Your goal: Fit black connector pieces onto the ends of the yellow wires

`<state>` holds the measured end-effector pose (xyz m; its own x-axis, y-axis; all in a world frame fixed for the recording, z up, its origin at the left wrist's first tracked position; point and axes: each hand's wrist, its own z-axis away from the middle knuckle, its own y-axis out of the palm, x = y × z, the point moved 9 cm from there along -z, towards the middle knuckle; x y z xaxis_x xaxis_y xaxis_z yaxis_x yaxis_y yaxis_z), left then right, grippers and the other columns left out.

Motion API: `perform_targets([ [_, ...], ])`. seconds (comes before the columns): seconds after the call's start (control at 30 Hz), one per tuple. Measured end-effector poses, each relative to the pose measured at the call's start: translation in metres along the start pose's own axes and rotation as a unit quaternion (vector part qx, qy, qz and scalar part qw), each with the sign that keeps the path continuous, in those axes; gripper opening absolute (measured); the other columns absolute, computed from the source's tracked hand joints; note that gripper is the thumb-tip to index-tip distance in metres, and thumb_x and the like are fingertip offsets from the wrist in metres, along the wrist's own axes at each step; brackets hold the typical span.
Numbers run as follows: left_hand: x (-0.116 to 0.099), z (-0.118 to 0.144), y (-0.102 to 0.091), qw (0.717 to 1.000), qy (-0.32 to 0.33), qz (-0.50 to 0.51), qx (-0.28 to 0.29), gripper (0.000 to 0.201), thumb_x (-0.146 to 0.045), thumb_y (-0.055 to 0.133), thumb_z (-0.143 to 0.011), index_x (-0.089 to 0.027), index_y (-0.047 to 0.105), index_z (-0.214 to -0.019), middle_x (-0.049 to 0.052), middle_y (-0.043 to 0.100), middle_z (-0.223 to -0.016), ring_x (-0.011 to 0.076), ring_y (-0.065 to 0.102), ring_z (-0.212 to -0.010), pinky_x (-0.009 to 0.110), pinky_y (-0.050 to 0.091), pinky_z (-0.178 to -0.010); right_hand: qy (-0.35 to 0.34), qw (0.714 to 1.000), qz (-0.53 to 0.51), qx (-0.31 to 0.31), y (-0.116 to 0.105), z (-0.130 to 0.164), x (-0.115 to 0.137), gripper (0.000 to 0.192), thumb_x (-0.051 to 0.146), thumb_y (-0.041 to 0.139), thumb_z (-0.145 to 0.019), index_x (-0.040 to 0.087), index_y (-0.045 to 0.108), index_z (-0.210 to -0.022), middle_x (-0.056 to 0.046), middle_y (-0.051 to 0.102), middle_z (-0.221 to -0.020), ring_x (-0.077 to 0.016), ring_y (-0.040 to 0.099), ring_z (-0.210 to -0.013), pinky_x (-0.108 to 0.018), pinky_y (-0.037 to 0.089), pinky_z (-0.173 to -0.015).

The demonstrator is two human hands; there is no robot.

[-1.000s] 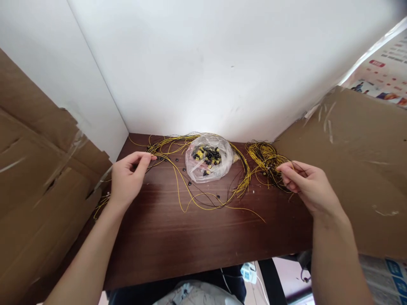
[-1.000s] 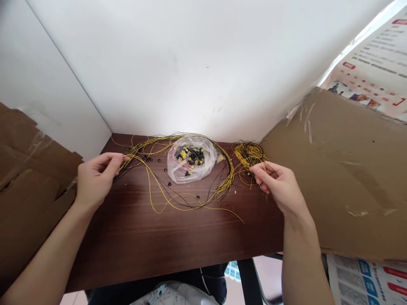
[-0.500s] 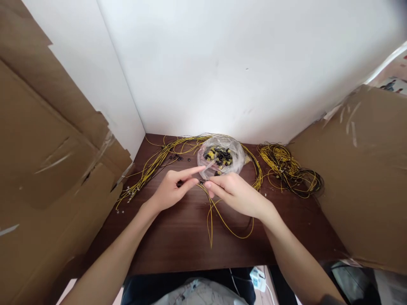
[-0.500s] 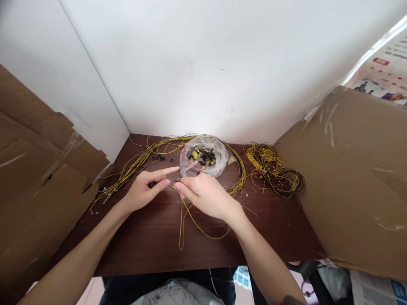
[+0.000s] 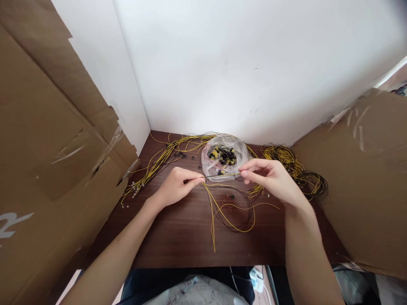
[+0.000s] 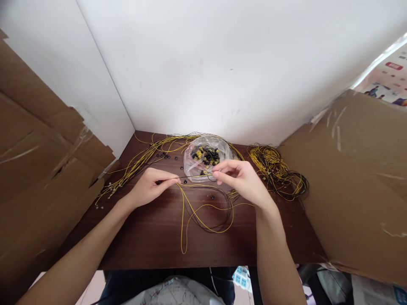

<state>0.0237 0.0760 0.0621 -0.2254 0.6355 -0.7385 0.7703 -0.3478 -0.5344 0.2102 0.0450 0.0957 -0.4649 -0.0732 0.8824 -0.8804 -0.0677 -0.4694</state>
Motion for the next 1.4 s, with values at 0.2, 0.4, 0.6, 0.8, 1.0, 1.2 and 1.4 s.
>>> perform_targets([
  [0.2, 0.0, 0.0, 0.0, 1.0, 0.003, -0.021, -0.002, 0.025, -0.031, 0.052, -0.086, -0.018, 0.074, -0.081, 0.003, 0.072, -0.075, 0.0141, 0.064, -0.063, 0.021, 0.045, -0.059, -0.008, 0.994, 0.039, -0.104, -0.043, 0.012, -0.01, 0.022, 0.034, 0.07, -0.071, 0.019, 0.068, -0.086, -0.005, 0.068, -0.088, -0.0151, 0.059, -0.071, -0.028, 0.047, -0.063],
  [0.4, 0.005, -0.001, -0.007, 1.0, -0.01, -0.02, -0.015, 0.025, -0.029, 0.053, -0.086, -0.017, 0.074, -0.083, 0.004, 0.072, -0.075, 0.0145, 0.064, -0.065, 0.022, 0.046, -0.063, -0.02, 0.972, 0.028, -0.231, -0.078, 0.028, -0.014, 0.017, 0.032, 0.071, -0.069, 0.021, 0.068, -0.081, -0.004, 0.066, -0.079, -0.0172, 0.059, -0.07, -0.03, 0.048, -0.062],
  [0.6, 0.003, -0.001, -0.008, 1.0, -0.005, -0.012, -0.02, 0.025, -0.032, 0.054, -0.085, -0.017, 0.074, -0.08, 0.003, 0.072, -0.072, 0.0152, 0.064, -0.064, 0.022, 0.045, -0.06, -0.02, 0.992, 0.039, -0.118, -0.04, 0.02, -0.016, 0.021, 0.035, 0.067, -0.075, 0.021, 0.067, -0.091, -0.005, 0.067, -0.088, -0.0181, 0.06, -0.076, -0.032, 0.049, -0.071],
  [0.8, 0.002, -0.001, -0.003, 1.0, 0.002, -0.007, 0.0, 0.026, -0.033, 0.054, -0.085, -0.018, 0.074, -0.08, 0.003, 0.072, -0.075, 0.015, 0.064, -0.063, 0.022, 0.044, -0.057, -0.108, 0.99, 0.09, -0.017, 0.019, 0.001, -0.002, 0.033, 0.027, 0.065, -0.077, 0.025, 0.06, -0.11, -0.006, 0.059, -0.112, -0.0215, 0.054, -0.103, -0.039, 0.041, -0.091],
  [1.0, 0.005, -0.001, -0.002, 1.0, -0.001, -0.018, 0.009, 0.024, -0.031, 0.054, -0.085, -0.017, 0.074, -0.083, 0.004, 0.073, -0.078, 0.0144, 0.065, -0.064, 0.021, 0.044, -0.059, -0.111, 0.99, 0.082, 0.009, 0.044, -0.012, -0.011, 0.006, 0.025, 0.061, -0.08, 0.02, 0.064, -0.08, -0.005, 0.06, -0.096, -0.0188, 0.055, -0.096, -0.036, 0.039, -0.091],
  [1.2, 0.011, 0.001, -0.005, 0.999, -0.011, -0.035, 0.006, 0.024, -0.029, 0.054, -0.086, -0.016, 0.073, -0.085, 0.004, 0.073, -0.082, 0.0143, 0.066, -0.069, 0.02, 0.045, -0.063, -0.038, 0.977, -0.206, 0.03, 0.035, -0.003, -0.021, 0.01, 0.03, 0.064, -0.079, 0.02, 0.064, -0.08, -0.002, 0.064, -0.084, -0.0165, 0.059, -0.085, -0.032, 0.043, -0.085],
  [1.4, 0.013, 0.001, -0.004, 0.999, -0.01, -0.039, 0.013, 0.024, -0.029, 0.054, -0.086, -0.016, 0.073, -0.084, 0.003, 0.073, -0.081, 0.0142, 0.066, -0.069, 0.02, 0.046, -0.064, -0.013, 0.946, -0.324, 0.023, 0.03, 0.001, -0.028, 0.011, 0.032, 0.068, -0.076, 0.021, 0.067, -0.079, -0.001, 0.063, -0.069, -0.0167, 0.06, -0.078, -0.034, 0.044, -0.085],
])
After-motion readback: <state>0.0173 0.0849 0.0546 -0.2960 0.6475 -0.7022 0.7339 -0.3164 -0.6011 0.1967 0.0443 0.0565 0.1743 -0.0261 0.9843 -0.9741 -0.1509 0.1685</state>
